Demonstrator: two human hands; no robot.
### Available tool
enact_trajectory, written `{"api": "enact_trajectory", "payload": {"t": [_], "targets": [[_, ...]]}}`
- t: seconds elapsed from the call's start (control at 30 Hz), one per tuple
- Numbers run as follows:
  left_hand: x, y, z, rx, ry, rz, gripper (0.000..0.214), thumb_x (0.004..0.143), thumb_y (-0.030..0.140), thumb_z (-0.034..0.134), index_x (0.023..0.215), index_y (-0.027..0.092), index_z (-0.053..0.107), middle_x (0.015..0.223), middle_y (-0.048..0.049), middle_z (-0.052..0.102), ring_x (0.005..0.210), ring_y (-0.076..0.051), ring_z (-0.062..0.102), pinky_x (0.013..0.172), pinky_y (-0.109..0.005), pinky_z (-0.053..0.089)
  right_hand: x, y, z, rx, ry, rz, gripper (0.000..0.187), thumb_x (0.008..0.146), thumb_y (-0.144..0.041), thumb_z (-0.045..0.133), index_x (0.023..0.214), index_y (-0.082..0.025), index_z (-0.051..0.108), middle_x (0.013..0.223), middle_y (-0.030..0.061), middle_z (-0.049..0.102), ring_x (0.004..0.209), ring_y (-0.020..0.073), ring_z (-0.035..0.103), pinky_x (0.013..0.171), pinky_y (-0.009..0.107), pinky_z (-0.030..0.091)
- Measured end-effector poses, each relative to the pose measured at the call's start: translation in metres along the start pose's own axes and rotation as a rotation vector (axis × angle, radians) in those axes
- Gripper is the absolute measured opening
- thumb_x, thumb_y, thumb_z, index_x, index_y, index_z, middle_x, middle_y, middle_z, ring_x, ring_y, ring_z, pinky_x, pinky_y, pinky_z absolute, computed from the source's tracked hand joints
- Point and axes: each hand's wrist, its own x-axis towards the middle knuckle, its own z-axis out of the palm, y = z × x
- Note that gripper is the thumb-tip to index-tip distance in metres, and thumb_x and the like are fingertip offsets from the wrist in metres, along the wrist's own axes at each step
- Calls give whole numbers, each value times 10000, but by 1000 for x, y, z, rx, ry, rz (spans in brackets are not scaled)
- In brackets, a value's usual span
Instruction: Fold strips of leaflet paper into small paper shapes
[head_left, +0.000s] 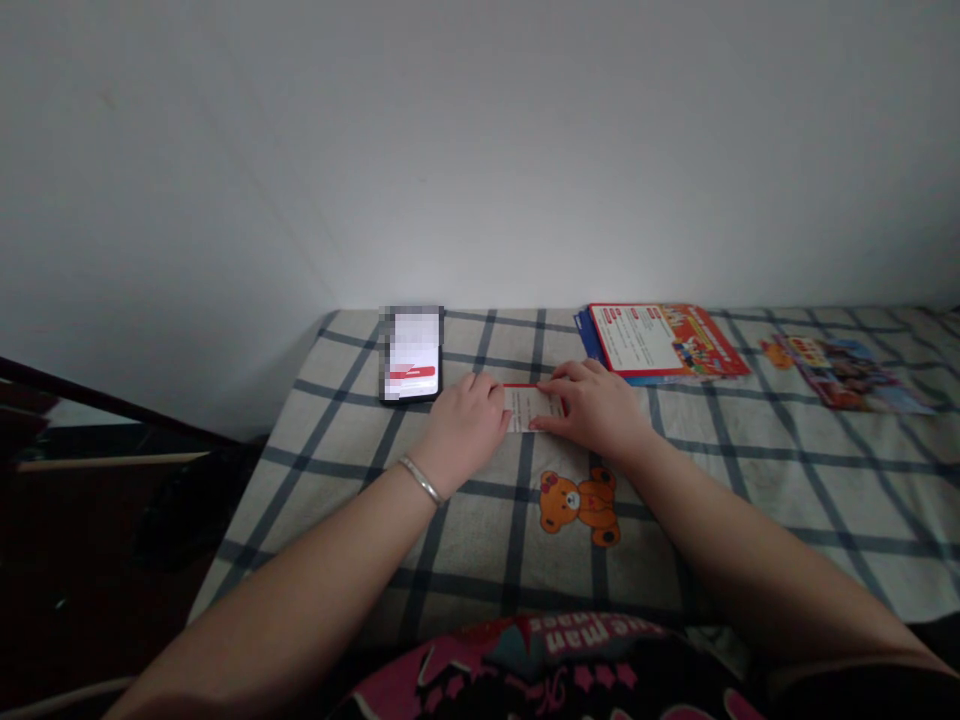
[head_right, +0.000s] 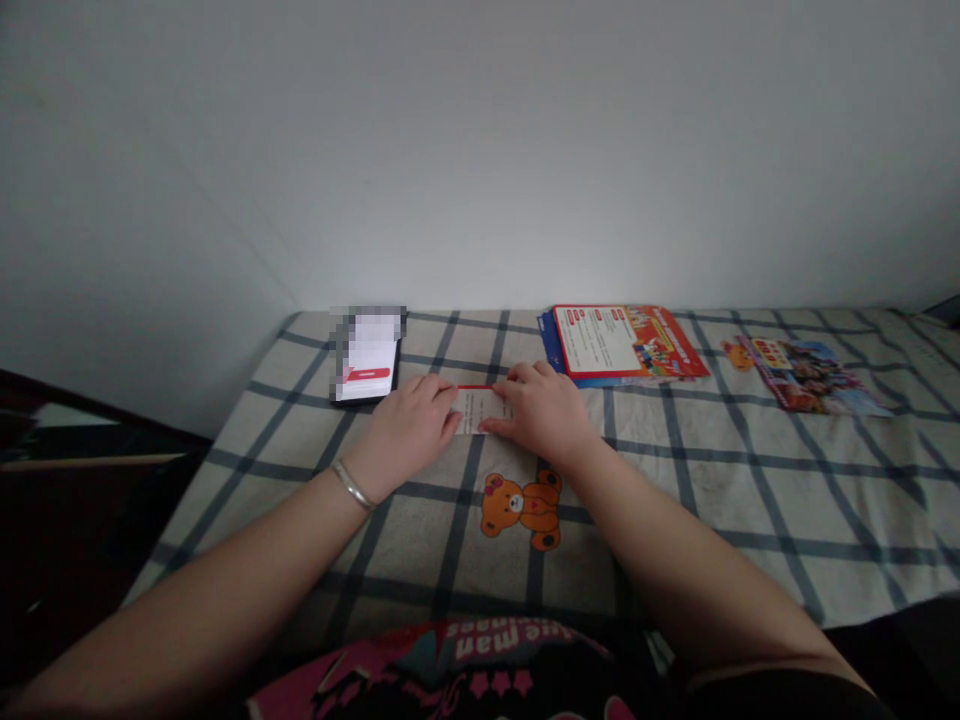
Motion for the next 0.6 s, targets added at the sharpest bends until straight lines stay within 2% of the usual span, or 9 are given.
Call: {"api": "enact_trajectory", "payload": {"t": [0.2, 0.4, 0.6], "targets": [[-1, 7, 0, 16, -10, -30, 262, 928, 296, 530, 1069, 99, 631, 1034, -128, 613, 977, -273, 550, 740, -372, 481, -1, -3, 0, -18, 9, -14, 448, 787, -584, 669, 1052, -225, 713, 1065, 84, 662, 983, 266, 573, 788, 370, 457], [-1, 16, 1, 54, 21, -66, 335, 912, 385, 564, 1045, 82, 616, 1003, -150, 600, 952, -292, 547, 696, -380, 467, -2, -6, 5, 12, 51, -8, 535, 795, -673, 593, 1058, -219, 693, 1045, 117, 651, 976, 286, 567, 789, 400, 447], [-4, 5, 1, 30, 22, -24, 357, 877, 414, 637, 1070, 117, 591, 1054, -126, 592, 992, -274, 534, 752, -351, 463, -2, 0, 7, 47, 13, -22, 512, 769, -599, 676, 1109, -215, 662, 1107, 109, 637, 1020, 295, 559, 847, 426, 451]]}}
